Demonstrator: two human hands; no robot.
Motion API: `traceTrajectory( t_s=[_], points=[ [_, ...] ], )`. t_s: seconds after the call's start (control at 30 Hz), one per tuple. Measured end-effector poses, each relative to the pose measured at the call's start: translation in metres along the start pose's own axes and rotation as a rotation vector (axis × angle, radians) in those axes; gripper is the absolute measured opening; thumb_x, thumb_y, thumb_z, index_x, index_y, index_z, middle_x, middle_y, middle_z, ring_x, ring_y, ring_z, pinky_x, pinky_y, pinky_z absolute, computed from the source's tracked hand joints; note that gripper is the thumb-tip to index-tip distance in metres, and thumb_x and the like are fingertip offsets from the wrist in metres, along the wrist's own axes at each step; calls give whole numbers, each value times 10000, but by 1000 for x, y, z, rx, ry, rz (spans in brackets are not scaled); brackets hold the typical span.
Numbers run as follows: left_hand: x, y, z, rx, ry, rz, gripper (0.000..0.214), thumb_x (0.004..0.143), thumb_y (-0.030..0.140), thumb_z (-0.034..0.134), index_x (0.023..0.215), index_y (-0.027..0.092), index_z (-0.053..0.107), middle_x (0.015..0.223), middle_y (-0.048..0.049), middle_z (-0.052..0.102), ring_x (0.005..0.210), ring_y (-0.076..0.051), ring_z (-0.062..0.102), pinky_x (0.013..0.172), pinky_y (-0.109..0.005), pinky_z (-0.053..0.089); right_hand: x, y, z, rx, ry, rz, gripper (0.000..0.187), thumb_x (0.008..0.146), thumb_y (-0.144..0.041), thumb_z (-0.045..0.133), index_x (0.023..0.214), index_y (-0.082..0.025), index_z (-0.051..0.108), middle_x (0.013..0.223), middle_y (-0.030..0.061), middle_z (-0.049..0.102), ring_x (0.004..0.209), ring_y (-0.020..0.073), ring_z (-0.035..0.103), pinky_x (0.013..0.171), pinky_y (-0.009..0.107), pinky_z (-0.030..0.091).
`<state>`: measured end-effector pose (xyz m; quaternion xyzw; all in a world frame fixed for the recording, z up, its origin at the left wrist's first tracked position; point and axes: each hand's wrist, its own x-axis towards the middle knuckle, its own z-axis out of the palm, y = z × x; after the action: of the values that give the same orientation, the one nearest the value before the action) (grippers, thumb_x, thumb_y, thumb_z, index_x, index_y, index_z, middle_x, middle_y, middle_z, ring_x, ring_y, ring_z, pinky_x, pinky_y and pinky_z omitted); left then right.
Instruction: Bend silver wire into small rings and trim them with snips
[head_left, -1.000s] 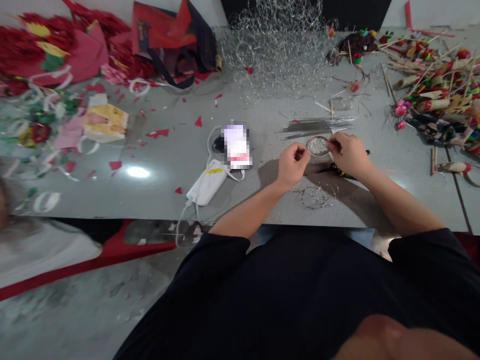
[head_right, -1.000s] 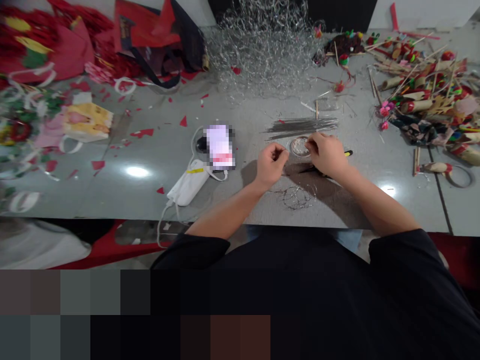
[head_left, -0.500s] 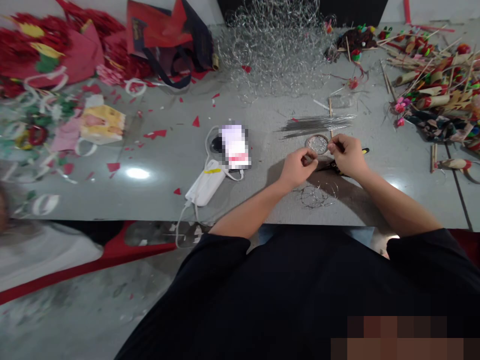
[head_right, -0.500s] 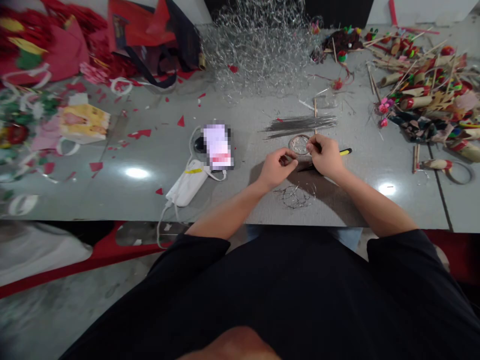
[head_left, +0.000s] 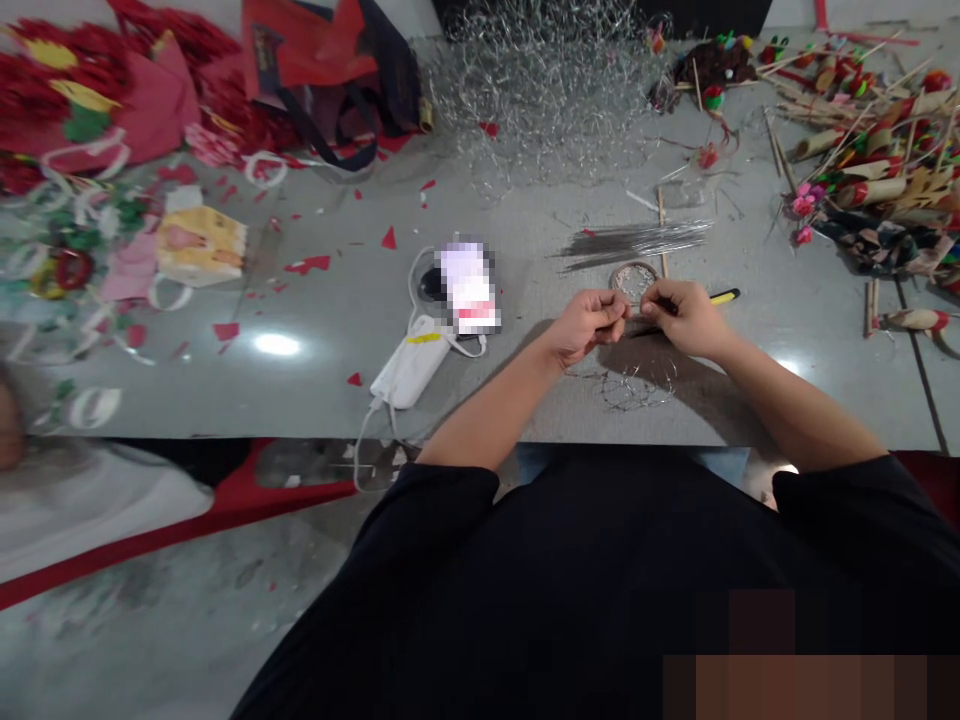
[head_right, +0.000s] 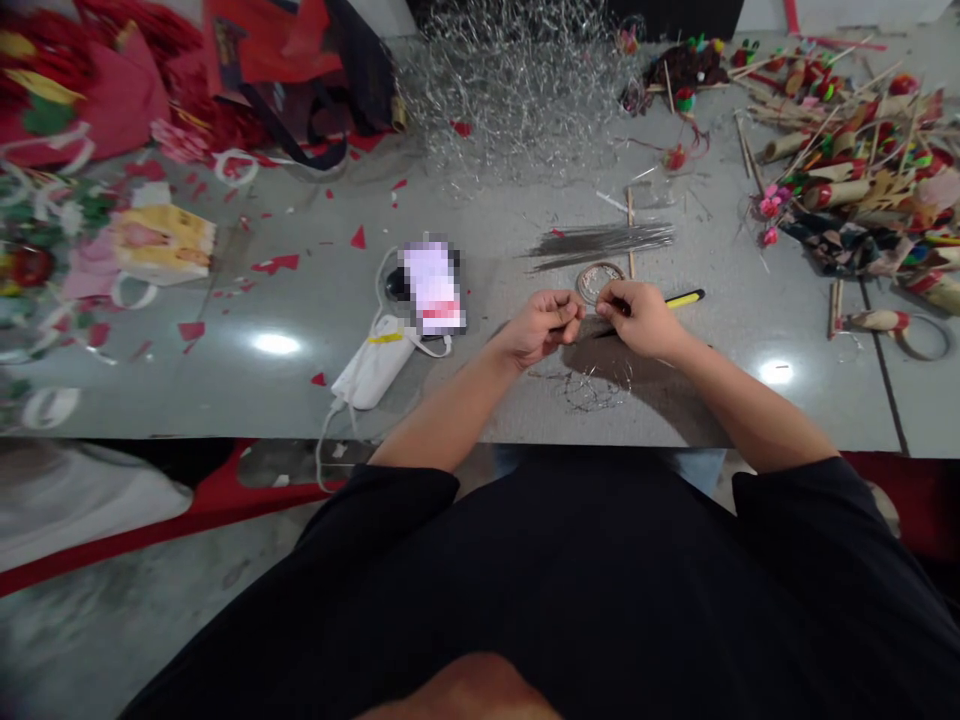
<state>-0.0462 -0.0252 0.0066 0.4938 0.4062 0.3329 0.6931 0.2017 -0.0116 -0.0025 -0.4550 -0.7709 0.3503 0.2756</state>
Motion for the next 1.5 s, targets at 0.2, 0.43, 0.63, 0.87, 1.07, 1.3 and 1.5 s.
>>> traceTrajectory(
  t_s=[0.2, 0.43, 0.63, 0.87, 1.07, 1.3, 1.5],
  points=[
    [-4, 3, 2, 162, -8, 15, 563, 1197, 641, 942, 895, 212, 735, 726, -44, 720, 549, -134, 515, 564, -286, 352, -3, -8, -24, -66, -189, -210, 281, 1146, -464, 759, 993, -232, 798, 909, 72, 763, 837, 270, 683, 837, 402, 518],
    [-51, 20, 19, 625, 237, 289, 223, 1150, 371, 947, 1239, 234, 796, 1223, -98, 860, 895, -222, 739, 900, -379, 614, -22, -22, -62, 17, -111, -249, 403, 1197, -577, 859, 999, -227, 888, 956, 97, 819, 844, 270, 725, 830, 419, 549],
    [-86, 3, 36, 854, 79, 99, 276, 1063, 348, 954, 1145, 253, 707, 1107, -55, 823, 923, -275, 795, 932, -439, 628, -42, -16, -65, 318, -175, -324, 362, 1182, -497, 997, 982, -207, 913, 919, 69, 823, 778, 207, 718, 720, 347, 522],
    [-87, -52, 42, 711, 235, 275, 259, 1070, 130, 777, 897, 246, 623, 1055, -59, 819, 853, -214, 757, 849, -362, 603, -58, -38, -49, 257, -310, -347, 358, 1228, -402, 933, 954, -195, 834, 847, 30, 747, 723, 165, 634, 694, 299, 482],
    [-87, -69, 43, 654, 327, 374, 223, 1048, 116, 786, 906, 242, 668, 967, -41, 813, 794, -199, 725, 792, -334, 559, -64, -50, -45, 132, -214, -458, 324, 1237, -286, 833, 941, -204, 731, 850, 19, 712, 722, 165, 610, 721, 313, 444],
    [-84, -76, 41, 560, 405, 452, 137, 1026, 180, 847, 1044, 248, 729, 932, -15, 812, 730, -184, 744, 741, -311, 577, -76, -64, -33, -245, -126, -507, 252, 1182, -168, 735, 934, -207, 726, 899, 49, 699, 775, 212, 603, 767, 361, 391],
    [-83, -84, 44, 531, 495, 493, 242, 989, 269, 916, 1042, 263, 680, 954, -28, 834, 743, -186, 754, 753, -317, 620, -73, -58, -11, -498, 24, -638, 339, 1161, -131, 670, 831, -207, 670, 878, 54, 660, 788, 229, 558, 781, 400, 381]
  ],
)
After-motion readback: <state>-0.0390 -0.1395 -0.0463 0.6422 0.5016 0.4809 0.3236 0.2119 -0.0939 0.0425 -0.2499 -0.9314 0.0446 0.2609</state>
